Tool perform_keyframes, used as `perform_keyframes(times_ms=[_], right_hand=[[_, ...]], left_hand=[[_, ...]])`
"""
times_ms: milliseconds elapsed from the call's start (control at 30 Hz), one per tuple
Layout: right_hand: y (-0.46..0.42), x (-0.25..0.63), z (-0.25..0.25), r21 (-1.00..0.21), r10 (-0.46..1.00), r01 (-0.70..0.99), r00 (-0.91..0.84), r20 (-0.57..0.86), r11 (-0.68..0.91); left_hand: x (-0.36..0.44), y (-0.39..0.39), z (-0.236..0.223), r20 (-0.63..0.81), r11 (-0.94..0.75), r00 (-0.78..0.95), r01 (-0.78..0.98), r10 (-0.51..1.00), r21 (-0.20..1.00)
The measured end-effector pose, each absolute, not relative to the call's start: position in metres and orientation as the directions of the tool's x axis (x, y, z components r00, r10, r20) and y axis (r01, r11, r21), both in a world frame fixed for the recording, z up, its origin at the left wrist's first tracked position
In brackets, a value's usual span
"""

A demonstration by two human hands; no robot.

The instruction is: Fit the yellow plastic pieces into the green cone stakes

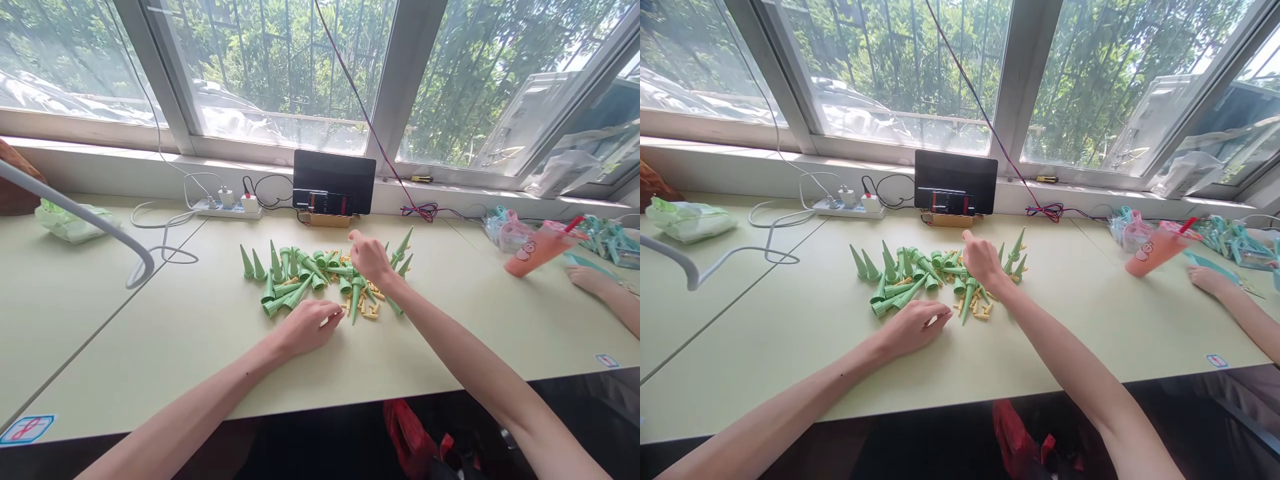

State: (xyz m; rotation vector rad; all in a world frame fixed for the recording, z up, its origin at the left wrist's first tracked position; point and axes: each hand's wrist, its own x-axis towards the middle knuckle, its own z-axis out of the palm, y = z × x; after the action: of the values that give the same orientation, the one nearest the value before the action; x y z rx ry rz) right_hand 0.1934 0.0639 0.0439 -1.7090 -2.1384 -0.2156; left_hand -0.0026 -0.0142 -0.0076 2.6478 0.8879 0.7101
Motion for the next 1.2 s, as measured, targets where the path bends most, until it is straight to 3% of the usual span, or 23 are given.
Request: perform_keyframes(times_ms=[133,233,433,700,1200], right_hand=[[0.078,0.177,0.056,-0.029,0.916,0.959,-0.261,0.305,0.283],[0.093,0.167,0.063,0.064,0.959,0.967,-0.252,0.132,0.245],[0.118,0.156,0.055,0.086,0.974,0.971,-0.221,-0.040,0.224],[0.131,0.157,0.037,0.097,0.983,0.983,-0.147,-0.108,0.158],[0.113,0.157,0.046,0.037,0.982,0.987,-0.150,-0.110,0.155]], left_hand=[[-0.003,-0.014,-0.008,0.381,-0.789,0.694,0.488,0.611,0.374],[-0.002,-0.015,-0.007,0.384,-0.790,0.694,0.487,0.609,0.372],[-0.002,-0.015,-0.007,0.383,-0.794,0.699,0.479,0.603,0.374],[-0.001,-0.016,-0.009,0.388,-0.795,0.696,0.485,0.604,0.365],[-0.002,-0.015,-0.007,0.392,-0.800,0.701,0.471,0.595,0.372]])
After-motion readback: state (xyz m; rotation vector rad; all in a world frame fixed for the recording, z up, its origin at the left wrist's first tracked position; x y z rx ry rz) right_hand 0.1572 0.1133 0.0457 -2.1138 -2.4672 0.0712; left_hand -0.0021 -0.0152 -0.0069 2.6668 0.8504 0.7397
